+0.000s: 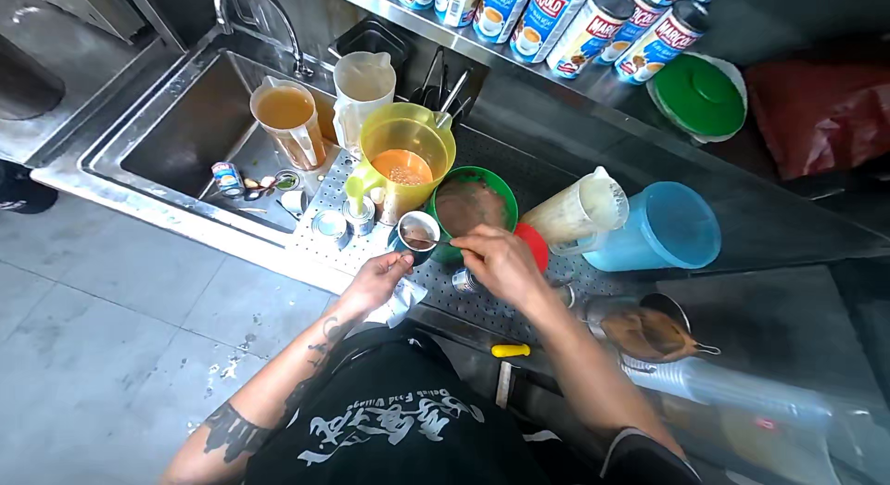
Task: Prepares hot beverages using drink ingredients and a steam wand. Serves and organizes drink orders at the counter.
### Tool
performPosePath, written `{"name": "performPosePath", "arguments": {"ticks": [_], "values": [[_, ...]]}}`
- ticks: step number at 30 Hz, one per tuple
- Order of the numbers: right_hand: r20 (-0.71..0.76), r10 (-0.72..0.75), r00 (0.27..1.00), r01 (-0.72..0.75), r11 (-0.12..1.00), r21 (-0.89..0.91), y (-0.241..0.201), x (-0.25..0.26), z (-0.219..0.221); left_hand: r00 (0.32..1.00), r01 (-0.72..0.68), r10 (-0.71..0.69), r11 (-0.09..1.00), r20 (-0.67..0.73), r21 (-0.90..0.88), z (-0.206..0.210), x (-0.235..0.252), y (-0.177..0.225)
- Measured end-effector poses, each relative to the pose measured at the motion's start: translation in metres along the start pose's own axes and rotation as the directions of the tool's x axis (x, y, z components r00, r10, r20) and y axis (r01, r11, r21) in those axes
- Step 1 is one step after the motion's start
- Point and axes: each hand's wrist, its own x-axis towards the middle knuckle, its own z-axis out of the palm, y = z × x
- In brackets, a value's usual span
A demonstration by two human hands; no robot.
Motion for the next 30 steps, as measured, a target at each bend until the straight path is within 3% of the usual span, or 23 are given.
{"name": "performPosePath", "arguments": {"ticks": [5, 9, 12, 15, 19, 22, 24, 26, 28, 30], "values": [[0.005, -0.071, 0.997, 0.071, 0.987, -0.144, -0.005, -0.005, 0.010, 1.000, -0.001, 0.001, 1.000, 0.001, -0.015, -0.001, -0.004, -0.008], [0.024, -0.064, 0.998, 0.064, 0.998, -0.028, 0.003, -0.002, -0.004, 1.000, -0.005, 0.005, 1.000, -0.007, 0.012, -0.005, -0.004, -0.014], [-0.005, 0.034, 0.999, -0.034, 0.999, 0.041, 0.016, 0.004, -0.035, 1.000, 0.002, -0.002, 0.999, -0.017, 0.032, -0.008, -0.005, -0.018], [0.040, 0.188, 0.981, -0.185, 0.981, -0.065, 0.045, 0.026, -0.049, 1.000, -0.017, 0.018, 0.999, -0.025, 0.051, -0.012, -0.006, -0.023], [0.237, 0.472, 0.849, -0.370, 0.852, -0.370, 0.065, 0.074, -0.005, 0.998, -0.022, 0.026, 0.996, -0.054, 0.085, -0.014, -0.011, -0.024], [0.362, 0.514, 0.778, -0.333, 0.825, -0.457, 0.068, 0.097, 0.038, 0.998, 0.001, 0.005, 0.995, -0.067, 0.096, -0.016, -0.016, -0.020], [0.453, 0.443, 0.774, -0.288, 0.883, -0.371, 0.074, 0.106, 0.053, 0.997, 0.009, -0.002, 0.996, -0.079, 0.094, -0.016, -0.018, -0.019], [0.506, 0.321, 0.801, -0.280, 0.947, -0.157, 0.079, 0.114, 0.053, 0.996, 0.009, -0.001, 0.996, -0.092, 0.089, -0.017, -0.020, -0.019], [0.500, 0.253, 0.828, -0.318, 0.947, 0.047, 0.083, 0.116, 0.047, 0.995, 0.008, 0.000, 0.997, -0.100, 0.079, -0.016, -0.021, -0.020], [0.452, 0.270, 0.850, -0.368, 0.919, 0.142, 0.094, 0.112, 0.039, 0.994, 0.000, 0.008, 0.998, -0.106, 0.070, -0.016, -0.020, -0.020]]}}
